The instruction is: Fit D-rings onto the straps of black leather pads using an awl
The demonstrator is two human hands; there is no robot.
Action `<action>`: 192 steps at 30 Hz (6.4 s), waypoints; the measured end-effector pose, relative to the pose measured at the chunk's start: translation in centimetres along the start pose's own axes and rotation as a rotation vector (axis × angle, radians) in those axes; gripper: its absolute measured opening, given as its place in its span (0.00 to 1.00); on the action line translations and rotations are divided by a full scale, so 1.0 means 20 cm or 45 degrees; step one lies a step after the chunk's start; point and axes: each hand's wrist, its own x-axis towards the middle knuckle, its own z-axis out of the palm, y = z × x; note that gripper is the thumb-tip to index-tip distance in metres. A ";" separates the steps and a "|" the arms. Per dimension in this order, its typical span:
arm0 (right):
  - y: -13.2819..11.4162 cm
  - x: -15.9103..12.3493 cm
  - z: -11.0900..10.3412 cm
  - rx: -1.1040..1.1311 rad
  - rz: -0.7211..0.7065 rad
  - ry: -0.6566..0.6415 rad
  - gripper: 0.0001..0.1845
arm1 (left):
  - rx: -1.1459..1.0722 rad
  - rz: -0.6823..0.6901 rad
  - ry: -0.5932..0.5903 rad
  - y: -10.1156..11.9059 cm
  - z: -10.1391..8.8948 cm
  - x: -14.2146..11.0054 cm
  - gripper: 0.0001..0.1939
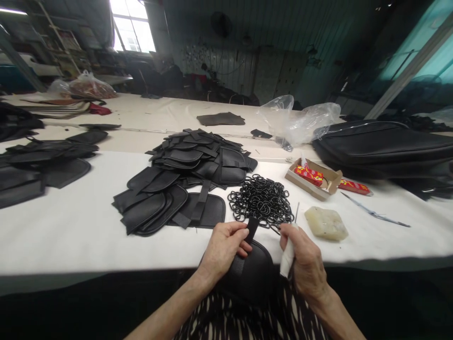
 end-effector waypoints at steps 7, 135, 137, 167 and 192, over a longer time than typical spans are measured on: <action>-0.12 0.12 0.08 0.091 -0.059 0.116 0.09 | 0.031 0.060 -0.036 -0.01 -0.01 0.00 0.10; -0.47 -0.04 0.04 0.686 0.626 -0.213 0.06 | -0.511 -0.017 0.071 -0.17 0.02 -0.30 0.15; -0.46 -0.06 0.05 0.686 0.539 -0.119 0.04 | -0.576 -0.025 0.061 -0.17 0.02 -0.29 0.15; -0.44 -0.12 0.10 0.698 0.076 0.182 0.07 | -0.686 -0.129 -0.015 -0.19 0.00 -0.27 0.11; -0.22 -0.13 -0.21 1.047 0.763 -0.083 0.24 | -0.372 -0.294 -0.220 -0.06 0.04 -0.22 0.15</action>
